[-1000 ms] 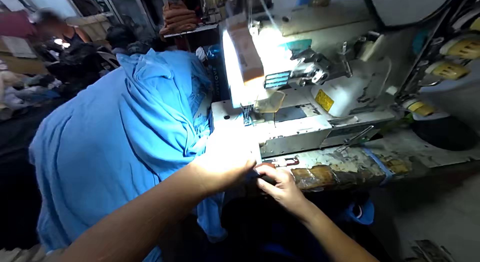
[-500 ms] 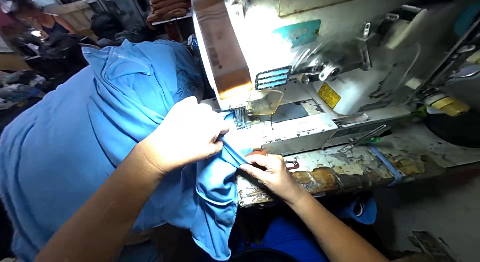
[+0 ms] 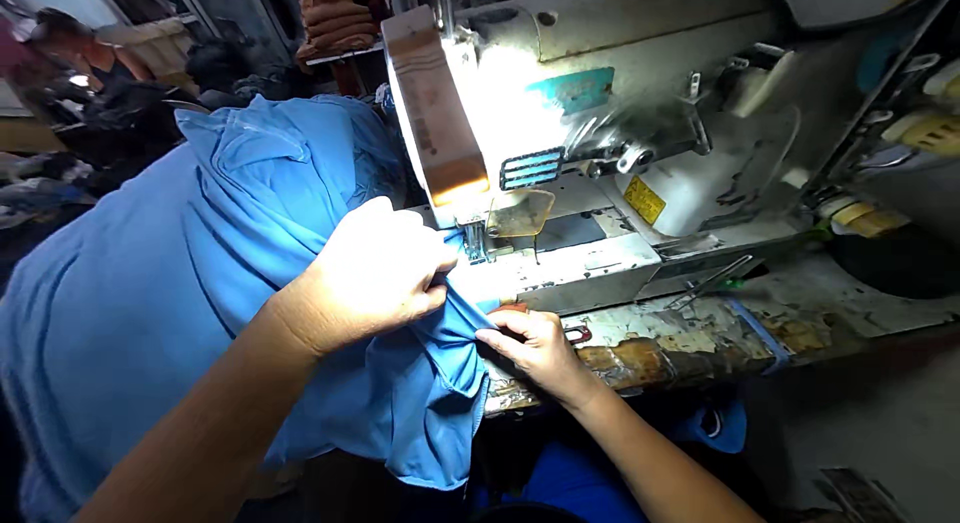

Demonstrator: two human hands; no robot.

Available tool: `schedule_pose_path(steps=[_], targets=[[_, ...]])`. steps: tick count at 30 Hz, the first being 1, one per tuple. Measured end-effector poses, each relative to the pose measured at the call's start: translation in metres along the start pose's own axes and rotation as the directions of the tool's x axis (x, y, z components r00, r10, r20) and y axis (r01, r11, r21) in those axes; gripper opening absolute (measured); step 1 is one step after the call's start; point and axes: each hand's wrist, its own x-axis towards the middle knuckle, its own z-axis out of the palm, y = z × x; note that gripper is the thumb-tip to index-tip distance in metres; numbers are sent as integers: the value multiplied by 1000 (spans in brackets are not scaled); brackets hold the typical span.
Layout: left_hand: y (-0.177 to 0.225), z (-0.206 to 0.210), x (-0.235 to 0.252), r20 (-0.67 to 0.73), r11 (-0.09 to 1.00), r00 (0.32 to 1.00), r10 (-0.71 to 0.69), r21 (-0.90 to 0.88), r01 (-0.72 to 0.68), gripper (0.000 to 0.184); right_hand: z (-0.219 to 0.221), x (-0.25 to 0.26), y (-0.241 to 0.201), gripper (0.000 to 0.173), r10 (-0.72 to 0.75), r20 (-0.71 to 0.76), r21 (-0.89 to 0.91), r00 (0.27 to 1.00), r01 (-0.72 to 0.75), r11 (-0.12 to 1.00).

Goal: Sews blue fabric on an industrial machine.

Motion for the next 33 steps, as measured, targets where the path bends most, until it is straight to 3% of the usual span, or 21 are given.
schedule_pose_path(steps=[33], targets=[[15, -13, -6, -112, 999, 993, 28, 23, -25, 25, 0, 2, -4, 16, -5, -51, 61, 999, 8, 998]])
